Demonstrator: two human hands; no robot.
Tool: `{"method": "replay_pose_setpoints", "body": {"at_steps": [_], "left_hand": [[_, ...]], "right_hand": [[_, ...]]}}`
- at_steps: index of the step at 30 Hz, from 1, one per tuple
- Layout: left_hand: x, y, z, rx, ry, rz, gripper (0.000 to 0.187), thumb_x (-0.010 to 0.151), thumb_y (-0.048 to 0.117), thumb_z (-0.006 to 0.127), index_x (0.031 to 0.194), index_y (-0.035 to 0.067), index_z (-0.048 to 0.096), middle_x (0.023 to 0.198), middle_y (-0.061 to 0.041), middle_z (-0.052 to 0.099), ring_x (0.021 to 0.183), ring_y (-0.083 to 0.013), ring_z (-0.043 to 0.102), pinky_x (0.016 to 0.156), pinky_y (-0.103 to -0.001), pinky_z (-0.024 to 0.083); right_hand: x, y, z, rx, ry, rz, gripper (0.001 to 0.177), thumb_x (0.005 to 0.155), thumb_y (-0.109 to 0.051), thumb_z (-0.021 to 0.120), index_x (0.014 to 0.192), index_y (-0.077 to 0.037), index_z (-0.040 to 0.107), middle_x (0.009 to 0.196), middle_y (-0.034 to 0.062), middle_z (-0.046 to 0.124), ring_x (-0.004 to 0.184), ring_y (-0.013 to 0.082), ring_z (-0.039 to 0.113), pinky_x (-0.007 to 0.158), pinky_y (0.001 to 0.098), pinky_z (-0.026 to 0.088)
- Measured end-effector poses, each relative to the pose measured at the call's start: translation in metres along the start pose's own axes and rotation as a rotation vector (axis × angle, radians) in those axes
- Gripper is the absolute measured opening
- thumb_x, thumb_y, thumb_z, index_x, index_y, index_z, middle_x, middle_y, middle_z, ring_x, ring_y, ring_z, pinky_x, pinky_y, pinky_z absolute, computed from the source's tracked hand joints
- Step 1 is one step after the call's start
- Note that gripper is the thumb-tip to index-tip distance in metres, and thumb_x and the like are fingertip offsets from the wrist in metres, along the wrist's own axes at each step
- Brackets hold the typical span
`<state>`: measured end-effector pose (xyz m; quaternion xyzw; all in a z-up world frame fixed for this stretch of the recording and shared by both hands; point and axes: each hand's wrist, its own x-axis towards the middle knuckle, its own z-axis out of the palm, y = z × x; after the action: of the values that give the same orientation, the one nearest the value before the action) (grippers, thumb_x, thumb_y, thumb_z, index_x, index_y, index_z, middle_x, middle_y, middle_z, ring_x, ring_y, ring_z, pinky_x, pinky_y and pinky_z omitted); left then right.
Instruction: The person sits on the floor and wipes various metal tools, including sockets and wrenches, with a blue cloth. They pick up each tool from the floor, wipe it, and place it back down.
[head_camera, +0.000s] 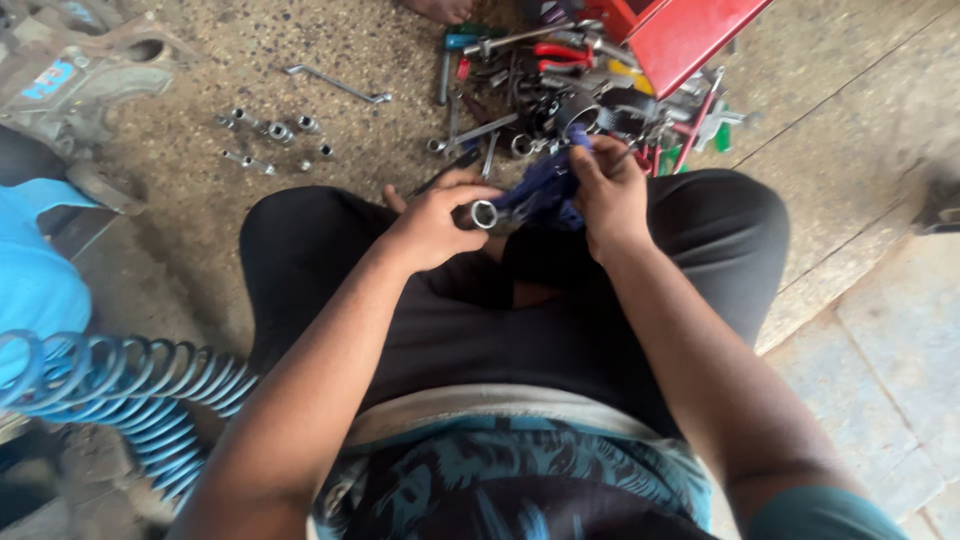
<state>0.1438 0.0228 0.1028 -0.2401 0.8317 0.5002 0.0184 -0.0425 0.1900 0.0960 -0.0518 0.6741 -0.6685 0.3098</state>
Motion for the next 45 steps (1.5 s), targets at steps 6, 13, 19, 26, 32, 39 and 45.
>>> {"method": "replay_pose_setpoints", "body": {"at_steps": [6, 13, 19, 26, 32, 39, 45], "left_hand": [[0.006, -0.002, 0.000, -0.119, 0.019, -0.107, 0.056, 0.080, 0.022, 0.080, 0.133, 0.024, 0.061, 0.106, -0.001, 0.076, 0.107, -0.0117, 0.070, 0.116, -0.068, -0.020], [0.003, 0.014, 0.008, 0.055, 0.059, 0.082, 0.066, 0.083, 0.014, 0.080, 0.140, 0.026, 0.050, 0.119, -0.005, 0.070, 0.106, -0.0242, 0.069, 0.112, -0.067, 0.008], [-0.003, 0.018, 0.013, 0.031, 0.019, 0.155, 0.078, 0.085, 0.004, 0.076, 0.150, 0.025, 0.039, 0.101, -0.010, 0.073, 0.096, -0.0276, 0.075, 0.097, -0.046, 0.049], [0.000, 0.013, 0.019, -0.121, 0.070, 0.333, 0.049, 0.085, 0.003, 0.075, 0.123, 0.011, 0.044, 0.090, -0.008, 0.065, 0.077, -0.0209, 0.070, 0.070, -0.038, 0.054], [0.004, 0.011, 0.015, -0.045, 0.186, 0.211, 0.032, 0.078, 0.006, 0.082, 0.097, 0.009, 0.056, 0.067, -0.005, 0.057, 0.059, -0.0153, 0.056, 0.063, -0.035, 0.044], [0.007, 0.006, 0.014, -0.076, 0.211, 0.261, 0.030, 0.082, 0.014, 0.080, 0.083, 0.007, 0.051, 0.066, -0.002, 0.055, 0.057, -0.0129, 0.053, 0.067, -0.035, 0.036], [0.001, 0.006, 0.011, 0.024, 0.232, 0.328, 0.039, 0.075, 0.014, 0.087, 0.088, 0.008, 0.052, 0.069, -0.003, 0.060, 0.061, -0.0163, 0.060, 0.075, -0.041, 0.041]], "right_hand": [[0.019, 0.013, -0.011, 0.057, 0.097, -0.088, 0.008, 0.101, -0.011, 0.071, 0.108, -0.009, 0.070, 0.094, -0.0001, 0.070, 0.077, 0.0083, 0.059, 0.068, 0.0235, 0.048], [-0.015, 0.019, 0.011, -0.512, -0.435, -0.623, 0.029, 0.078, 0.006, 0.081, 0.103, -0.004, 0.073, 0.103, 0.0078, 0.074, 0.099, 0.0169, 0.070, 0.088, 0.0305, 0.056], [-0.034, 0.012, 0.022, -0.524, -0.415, -0.314, 0.023, 0.079, 0.002, 0.081, 0.097, -0.004, 0.068, 0.098, 0.0053, 0.076, 0.091, 0.0121, 0.074, 0.082, 0.0281, 0.059], [-0.022, 0.009, 0.019, -0.474, -0.663, -0.099, 0.019, 0.098, -0.016, 0.069, 0.112, -0.005, 0.076, 0.092, 0.0018, 0.078, 0.084, 0.0077, 0.068, 0.078, 0.0268, 0.056], [-0.022, 0.010, 0.008, -0.306, -0.634, 0.118, 0.029, 0.101, -0.021, 0.067, 0.124, -0.004, 0.075, 0.083, 0.0016, 0.067, 0.069, 0.0114, 0.051, 0.062, 0.0279, 0.042], [-0.017, 0.006, 0.013, -0.305, -0.630, -0.260, 0.034, 0.093, -0.012, 0.078, 0.124, -0.004, 0.070, 0.124, 0.0032, 0.070, 0.114, 0.0120, 0.063, 0.098, 0.0292, 0.052], [-0.019, 0.007, 0.015, -0.446, -0.670, -0.157, 0.030, 0.091, -0.015, 0.078, 0.120, -0.007, 0.074, 0.112, 0.0028, 0.076, 0.103, 0.0109, 0.068, 0.094, 0.0288, 0.055]]}}
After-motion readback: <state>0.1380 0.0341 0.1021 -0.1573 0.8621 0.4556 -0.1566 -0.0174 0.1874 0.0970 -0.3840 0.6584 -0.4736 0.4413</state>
